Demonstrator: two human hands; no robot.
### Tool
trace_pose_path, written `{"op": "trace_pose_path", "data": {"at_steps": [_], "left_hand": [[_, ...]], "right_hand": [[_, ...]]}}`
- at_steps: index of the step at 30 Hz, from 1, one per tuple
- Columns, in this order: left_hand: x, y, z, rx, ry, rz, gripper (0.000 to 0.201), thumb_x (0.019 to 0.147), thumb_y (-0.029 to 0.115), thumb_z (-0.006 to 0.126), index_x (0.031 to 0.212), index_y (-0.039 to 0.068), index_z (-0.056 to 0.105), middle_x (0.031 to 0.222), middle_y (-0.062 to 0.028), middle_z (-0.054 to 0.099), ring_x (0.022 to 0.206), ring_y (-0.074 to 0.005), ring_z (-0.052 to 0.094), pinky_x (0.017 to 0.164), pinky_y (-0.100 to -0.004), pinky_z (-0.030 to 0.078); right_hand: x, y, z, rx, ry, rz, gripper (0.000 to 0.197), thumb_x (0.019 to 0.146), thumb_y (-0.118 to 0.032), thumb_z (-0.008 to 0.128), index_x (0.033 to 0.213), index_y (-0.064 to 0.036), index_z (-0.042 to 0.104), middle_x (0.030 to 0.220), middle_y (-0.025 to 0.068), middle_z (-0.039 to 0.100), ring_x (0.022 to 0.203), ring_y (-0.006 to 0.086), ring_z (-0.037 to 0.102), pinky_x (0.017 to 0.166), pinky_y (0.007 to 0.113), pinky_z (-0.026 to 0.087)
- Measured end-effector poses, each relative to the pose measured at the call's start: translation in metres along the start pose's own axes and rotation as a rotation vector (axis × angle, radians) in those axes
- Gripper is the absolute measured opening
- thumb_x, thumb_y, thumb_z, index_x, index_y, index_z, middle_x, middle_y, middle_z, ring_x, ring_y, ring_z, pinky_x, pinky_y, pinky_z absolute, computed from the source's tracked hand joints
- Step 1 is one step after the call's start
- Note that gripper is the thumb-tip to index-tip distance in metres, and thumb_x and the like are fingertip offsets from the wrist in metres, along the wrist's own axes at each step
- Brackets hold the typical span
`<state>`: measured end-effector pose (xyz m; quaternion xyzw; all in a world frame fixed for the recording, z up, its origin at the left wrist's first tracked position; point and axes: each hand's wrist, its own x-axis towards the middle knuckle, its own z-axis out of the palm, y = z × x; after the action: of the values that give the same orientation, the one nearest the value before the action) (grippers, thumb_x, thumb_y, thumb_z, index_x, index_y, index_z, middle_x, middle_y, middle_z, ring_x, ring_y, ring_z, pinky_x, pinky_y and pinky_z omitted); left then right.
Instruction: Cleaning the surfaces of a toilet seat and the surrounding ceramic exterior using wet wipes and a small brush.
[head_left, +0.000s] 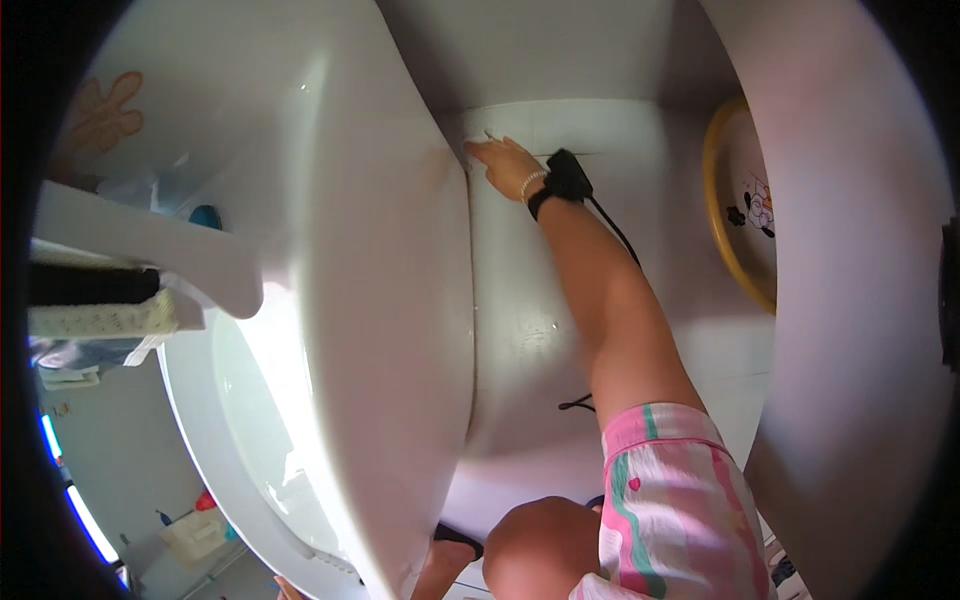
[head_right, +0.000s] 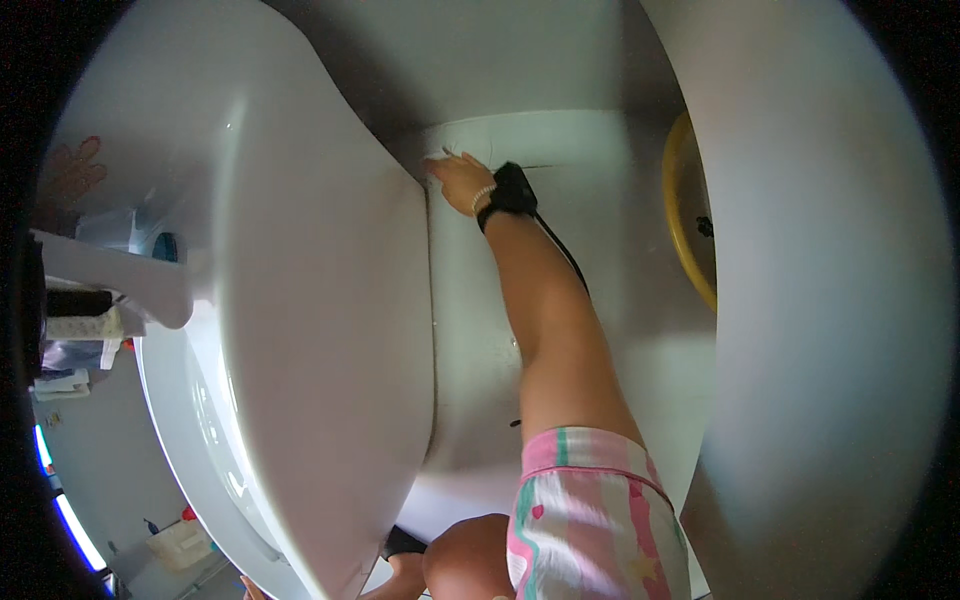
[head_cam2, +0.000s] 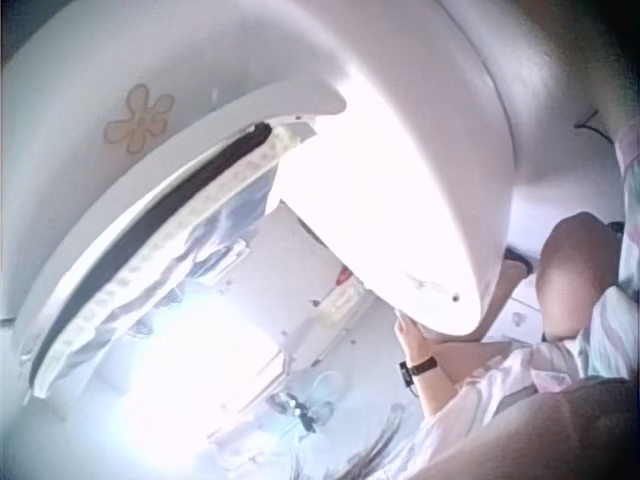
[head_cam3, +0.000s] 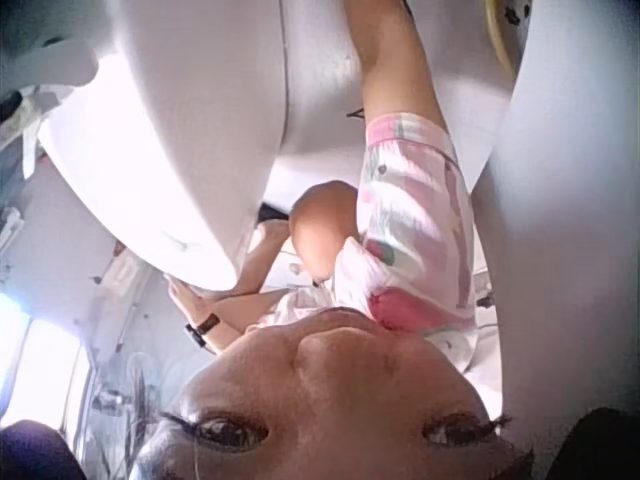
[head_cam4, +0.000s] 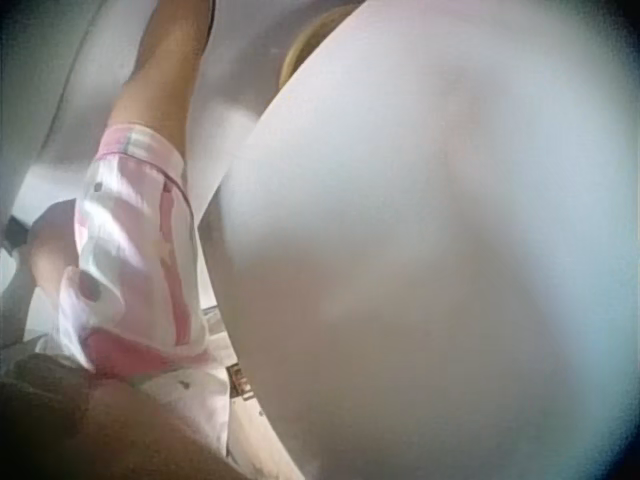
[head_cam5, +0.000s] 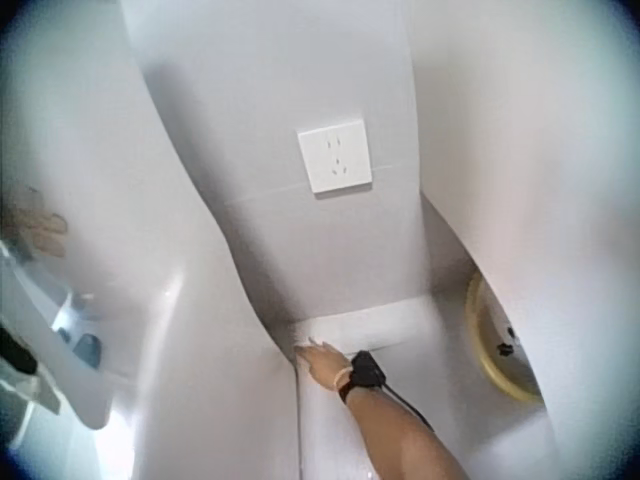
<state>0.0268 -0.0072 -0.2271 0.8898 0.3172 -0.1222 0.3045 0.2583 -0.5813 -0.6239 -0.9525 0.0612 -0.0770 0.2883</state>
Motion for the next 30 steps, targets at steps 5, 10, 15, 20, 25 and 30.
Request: {"op": "trace_pose_path", "data": {"at_steps": [5,10,15,20,25,30], "left_hand": [[-0.012,0.004,-0.001,0.060,0.032,0.046,0.063,0.105,0.043,0.037,0.127,-0.014,0.050,0.122,-0.0204,0.060,0.110,-0.0273,0.056,0.094,-0.0380,0.044],[-0.009,-0.002,-0.007,0.308,0.026,0.136,0.062,0.105,0.040,0.037,0.130,-0.016,0.046,0.128,-0.0259,0.058,0.115,-0.0311,0.055,0.097,-0.0388,0.043],[-0.007,0.021,-0.014,0.121,0.081,-0.032,0.061,0.105,0.039,0.039,0.131,-0.015,0.046,0.130,-0.0279,0.055,0.116,-0.0316,0.055,0.099,-0.0391,0.042],[-0.012,0.020,0.000,-0.043,0.079,0.037,0.063,0.104,0.043,0.041,0.131,-0.014,0.047,0.131,-0.0247,0.056,0.115,-0.0301,0.055,0.098,-0.0378,0.042],[-0.018,0.004,-0.002,0.017,0.164,-0.076,0.064,0.103,0.043,0.043,0.133,-0.013,0.046,0.131,-0.0215,0.056,0.115,-0.0280,0.053,0.098,-0.0375,0.042],[-0.012,0.017,0.000,0.050,0.173,0.176,0.063,0.103,0.044,0.044,0.132,-0.012,0.047,0.129,-0.0189,0.057,0.114,-0.0254,0.053,0.097,-0.0364,0.042]], "right_hand": [[-0.063,-0.037,0.002,0.043,-0.020,-0.018,0.055,0.085,0.002,0.050,0.139,-0.0065,0.046,0.140,0.0093,0.051,0.134,0.0266,0.042,0.116,0.043,0.027],[-0.150,-0.087,0.023,0.132,-0.107,-0.072,0.054,0.082,0.004,0.051,0.136,-0.0008,0.047,0.134,0.0155,0.055,0.125,0.0324,0.048,0.113,0.044,0.031],[-0.279,-0.192,0.052,0.285,-0.272,-0.036,0.057,0.076,0.002,0.054,0.133,-0.0027,0.052,0.118,0.0168,0.060,0.111,0.0341,0.054,0.102,0.041,0.042],[-0.440,-0.210,0.104,0.269,-0.145,-0.557,0.056,0.079,-0.016,0.063,0.134,-0.0069,0.052,0.125,0.0138,0.058,0.123,0.0312,0.051,0.109,0.044,0.037],[-0.388,-0.153,0.002,0.108,-0.537,0.391,0.070,0.081,-0.035,0.064,0.137,0.0026,0.044,0.137,0.0207,0.050,0.130,0.0394,0.043,0.115,0.049,0.026],[-0.272,0.002,-0.033,-0.508,0.233,0.681,0.079,0.092,-0.047,0.052,0.143,0.0106,0.032,0.149,0.0256,0.035,0.140,0.0386,0.030,0.118,0.047,0.017]]}}
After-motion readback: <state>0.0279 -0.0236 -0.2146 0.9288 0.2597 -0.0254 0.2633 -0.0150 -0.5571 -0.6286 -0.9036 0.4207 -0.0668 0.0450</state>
